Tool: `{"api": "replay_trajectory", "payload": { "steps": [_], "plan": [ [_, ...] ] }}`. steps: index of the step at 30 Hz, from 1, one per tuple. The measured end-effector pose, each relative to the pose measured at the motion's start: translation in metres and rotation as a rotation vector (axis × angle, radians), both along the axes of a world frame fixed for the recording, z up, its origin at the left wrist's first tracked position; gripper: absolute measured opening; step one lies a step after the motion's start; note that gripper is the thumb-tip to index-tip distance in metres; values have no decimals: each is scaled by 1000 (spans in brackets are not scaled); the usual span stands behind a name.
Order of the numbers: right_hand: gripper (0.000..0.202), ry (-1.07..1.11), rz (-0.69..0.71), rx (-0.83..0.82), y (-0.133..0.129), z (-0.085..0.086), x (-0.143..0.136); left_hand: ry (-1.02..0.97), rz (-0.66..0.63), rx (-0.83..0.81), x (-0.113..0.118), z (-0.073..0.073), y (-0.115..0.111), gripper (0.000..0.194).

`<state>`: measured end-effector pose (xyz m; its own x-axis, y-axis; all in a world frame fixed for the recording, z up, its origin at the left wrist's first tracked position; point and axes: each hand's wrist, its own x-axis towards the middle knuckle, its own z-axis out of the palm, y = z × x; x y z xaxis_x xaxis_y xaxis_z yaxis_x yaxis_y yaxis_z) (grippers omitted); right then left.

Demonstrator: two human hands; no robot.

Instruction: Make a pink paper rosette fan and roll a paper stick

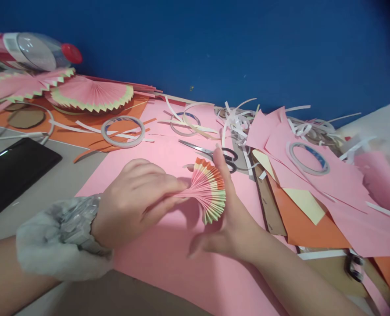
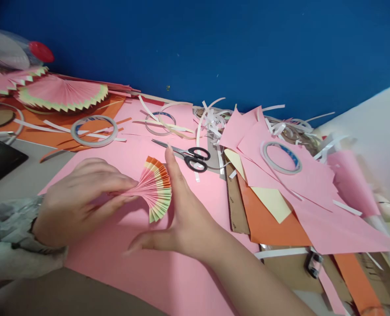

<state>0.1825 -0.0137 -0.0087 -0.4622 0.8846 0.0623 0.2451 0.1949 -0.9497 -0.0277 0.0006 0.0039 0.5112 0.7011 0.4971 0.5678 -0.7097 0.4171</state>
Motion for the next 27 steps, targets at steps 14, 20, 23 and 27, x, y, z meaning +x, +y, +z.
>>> {"api": "replay_trajectory", "payload": {
  "steps": [14, 20, 23, 27],
  "plan": [
    [109, 70, 94, 56, 4, -4, 2, -37, -55, 6, -2, 1, 2, 9],
    [118, 103, 89, 13, 3, -5, 0, -43, -110, 2, -1, 1, 3, 10],
    [127, 95, 98, -14, 2, -5, 1, -72, -151, -5, -2, 1, 3, 9],
    [132, 127, 118, -55, 1, -5, 2, -71, -161, -4, -2, 1, 1, 11]
  ]
}}
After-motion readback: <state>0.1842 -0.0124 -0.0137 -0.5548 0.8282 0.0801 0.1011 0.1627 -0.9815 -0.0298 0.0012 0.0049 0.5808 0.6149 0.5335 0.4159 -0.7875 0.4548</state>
